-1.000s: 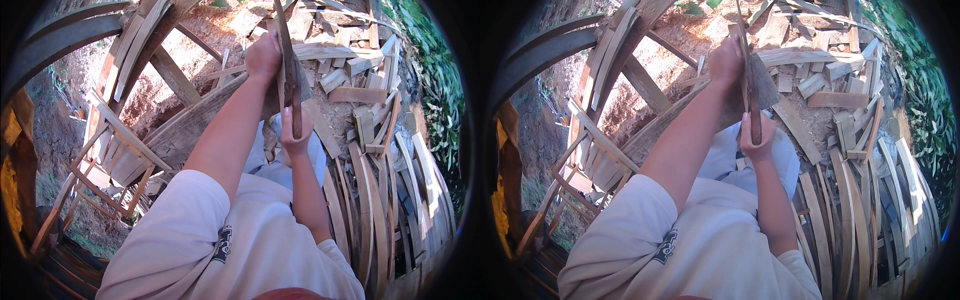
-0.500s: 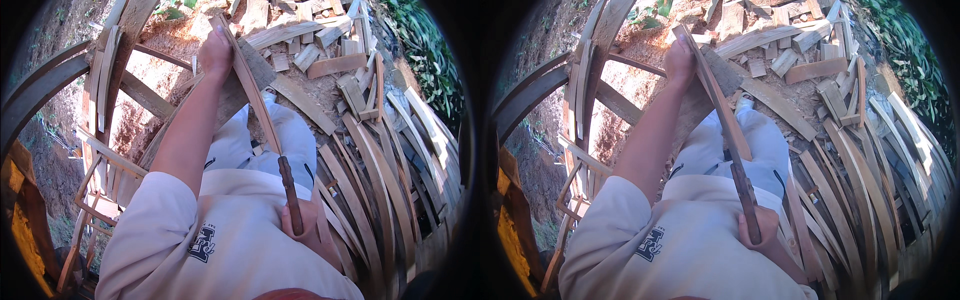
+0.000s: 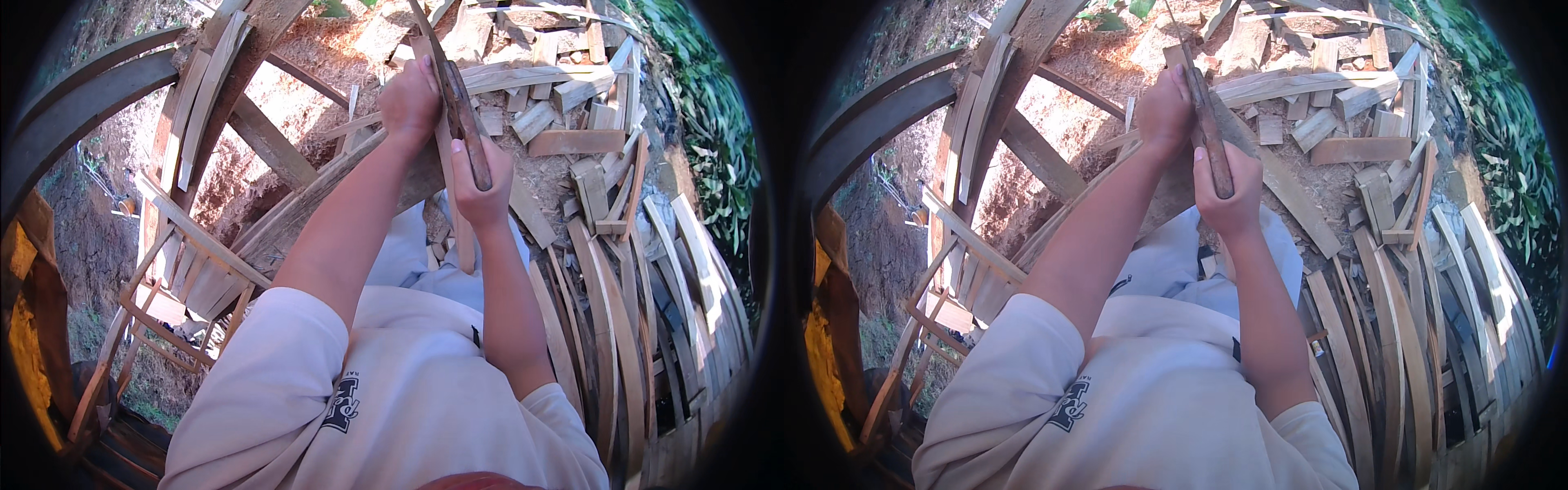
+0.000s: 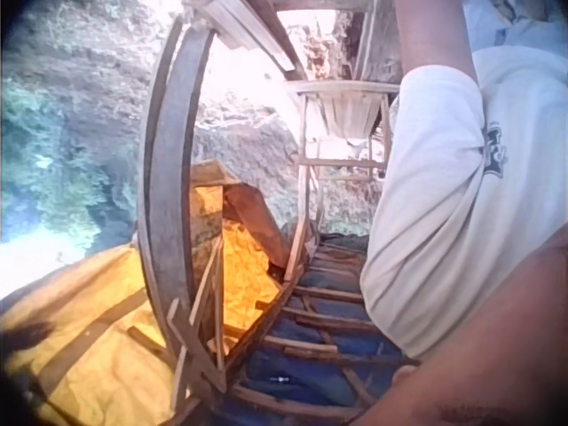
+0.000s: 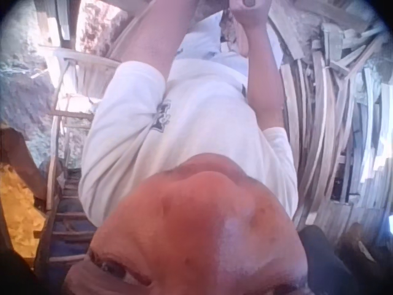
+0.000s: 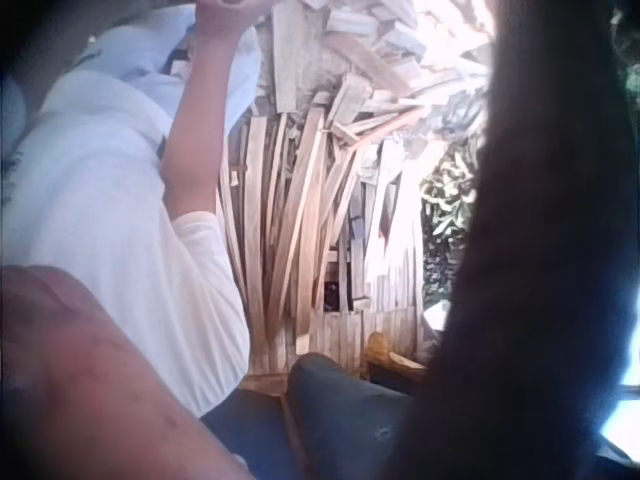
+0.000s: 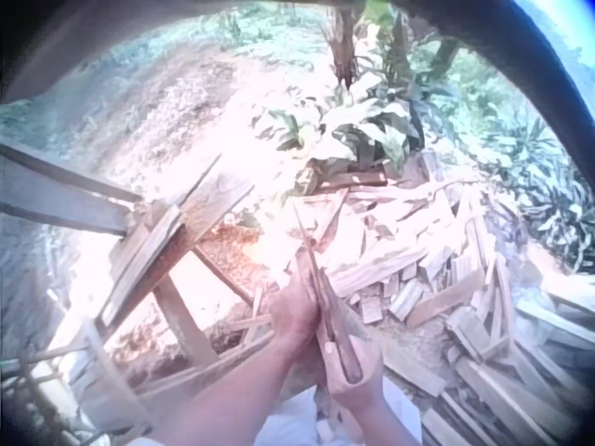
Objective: The person uses a machete to split thin wooden planks into smaller pieces. They repeatedly position each plank on a wooden frame and strike it with the blade, then set the split pieces aside. The process continues with multiple planks in an outdoor area with scattered wood debris.
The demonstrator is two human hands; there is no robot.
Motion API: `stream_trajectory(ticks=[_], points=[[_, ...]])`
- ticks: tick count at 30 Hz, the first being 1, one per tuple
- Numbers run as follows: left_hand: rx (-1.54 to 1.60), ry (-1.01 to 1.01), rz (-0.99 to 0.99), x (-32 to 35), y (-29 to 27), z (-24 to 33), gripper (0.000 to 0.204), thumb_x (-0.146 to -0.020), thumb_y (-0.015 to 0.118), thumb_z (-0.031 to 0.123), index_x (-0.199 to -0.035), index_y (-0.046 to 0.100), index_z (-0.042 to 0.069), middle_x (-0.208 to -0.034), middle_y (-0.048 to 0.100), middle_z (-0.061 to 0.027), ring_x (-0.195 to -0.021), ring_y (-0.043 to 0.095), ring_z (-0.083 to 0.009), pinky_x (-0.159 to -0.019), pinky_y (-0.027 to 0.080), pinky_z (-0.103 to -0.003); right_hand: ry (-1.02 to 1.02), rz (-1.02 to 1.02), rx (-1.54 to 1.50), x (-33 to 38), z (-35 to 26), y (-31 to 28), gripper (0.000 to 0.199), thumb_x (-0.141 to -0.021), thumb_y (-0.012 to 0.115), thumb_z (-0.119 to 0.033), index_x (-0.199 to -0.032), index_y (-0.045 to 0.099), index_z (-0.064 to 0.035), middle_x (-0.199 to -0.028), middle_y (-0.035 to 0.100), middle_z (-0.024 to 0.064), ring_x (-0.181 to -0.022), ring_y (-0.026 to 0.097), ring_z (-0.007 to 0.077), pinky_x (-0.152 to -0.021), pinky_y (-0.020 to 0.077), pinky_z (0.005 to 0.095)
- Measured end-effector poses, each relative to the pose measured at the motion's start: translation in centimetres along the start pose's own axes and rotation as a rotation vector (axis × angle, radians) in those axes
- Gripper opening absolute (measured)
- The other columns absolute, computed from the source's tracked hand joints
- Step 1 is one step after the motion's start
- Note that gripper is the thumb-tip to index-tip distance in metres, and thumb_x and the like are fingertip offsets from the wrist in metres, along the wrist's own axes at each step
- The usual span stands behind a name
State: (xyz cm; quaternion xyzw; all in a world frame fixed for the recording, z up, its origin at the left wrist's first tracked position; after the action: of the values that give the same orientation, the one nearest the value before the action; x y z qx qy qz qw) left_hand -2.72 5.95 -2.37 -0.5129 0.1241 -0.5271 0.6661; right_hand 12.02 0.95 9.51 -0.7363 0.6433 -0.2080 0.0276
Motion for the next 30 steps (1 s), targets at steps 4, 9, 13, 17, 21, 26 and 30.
stream_trajectory(ticks=[4,9,13,17,21,26,30], points=[[0.020,-0.012,0.015,0.1,-0.2,-0.4,0.054,-0.113,0.034,0.043,-0.090,0.066,0.005,-0.077,0.072,-0.0224,-0.074,0.072,-0.0439,-0.068,0.055,-0.056,-0.036,-0.038,0.027,1.4,0.8,0.8,0.024,-0.095,0.064,-0.008,-0.073,0.056,-0.0020,-0.055,0.051,0.0080,-0.046,0.051,0.0188,-0.048,0.0374,0.0361],[0.050,-0.011,0.014,0.1,-0.1,-0.2,0.055,-0.113,0.033,0.044,-0.094,0.067,0.004,-0.082,0.073,-0.0231,-0.079,0.072,-0.0444,-0.074,0.056,-0.056,0.001,-0.071,0.049,6.2,4.3,-0.8,0.023,-0.098,0.059,-0.013,-0.080,0.060,-0.0001,-0.060,0.054,0.0120,-0.050,0.056,0.0302,-0.052,0.0414,0.0416],[0.050,-0.056,0.004,0.3,-0.5,-1.1,0.056,-0.113,0.031,0.043,-0.096,0.067,0.004,-0.085,0.074,-0.0238,-0.082,0.073,-0.0448,-0.077,0.055,-0.057,0.062,-0.174,0.203,16.2,2.3,-5.0,0.012,-0.088,0.062,-0.004,-0.076,0.060,-0.0005,-0.060,0.055,0.0166,-0.052,0.059,0.0372,-0.051,0.0430,0.0452],[0.055,-0.007,0.015,0.2,-0.6,0.1,0.056,-0.113,0.031,0.043,-0.098,0.067,0.003,-0.088,0.074,-0.0244,-0.085,0.073,-0.0445,-0.078,0.055,-0.057,0.133,-0.162,0.201,24.9,-3.3,-10.3,0.011,-0.088,0.063,-0.007,-0.080,0.064,0.0008,-0.063,0.056,0.0156,-0.052,0.058,0.0329,-0.053,0.0443,0.0410],[0.090,-0.033,-0.028,0.2,-0.7,-0.1,0.059,-0.113,0.028,0.044,-0.103,0.068,0.001,-0.091,0.073,-0.0275,-0.091,0.070,-0.0497,-0.084,0.052,-0.060,0.159,-0.177,0.216,24.8,-6.8,-11.6,0.016,-0.092,0.060,-0.010,-0.084,0.066,0.0032,-0.063,0.057,0.0143,-0.052,0.058,0.0293,-0.053,0.0431,0.0388],[0.056,-0.019,-0.013,0.1,-0.5,-0.1,0.056,-0.113,0.030,0.043,-0.098,0.067,0.003,-0.086,0.074,-0.0237,-0.084,0.072,-0.0452,-0.079,0.055,-0.057,0.177,-0.209,0.235,22.1,-8.5,-11.1,0.018,-0.093,0.061,-0.011,-0.084,0.066,0.0034,-0.061,0.054,0.0129,-0.050,0.055,0.0273,-0.051,0.0402,0.0381],[0.049,0.013,0.001,0.1,-0.1,0.1,0.055,-0.113,0.032,0.043,-0.094,0.066,0.003,-0.081,0.073,-0.0236,-0.076,0.072,-0.0445,-0.074,0.056,-0.056,0.163,-0.169,0.191,14.1,-4.5,-6.5,0.021,-0.098,0.059,-0.007,-0.079,0.059,0.0015,-0.058,0.049,0.0076,-0.048,0.048,0.0157,-0.048,0.0329,0.0359]])
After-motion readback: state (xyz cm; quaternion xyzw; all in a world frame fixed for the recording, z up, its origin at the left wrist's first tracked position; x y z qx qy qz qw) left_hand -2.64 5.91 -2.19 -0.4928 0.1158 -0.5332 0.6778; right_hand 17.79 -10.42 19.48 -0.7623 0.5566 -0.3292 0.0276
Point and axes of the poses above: each hand's wrist, its own x-axis away from the middle knuckle, its own y-axis out of the palm, z = x × y, the point moved 7 cm from there along -x, towards the middle knuckle
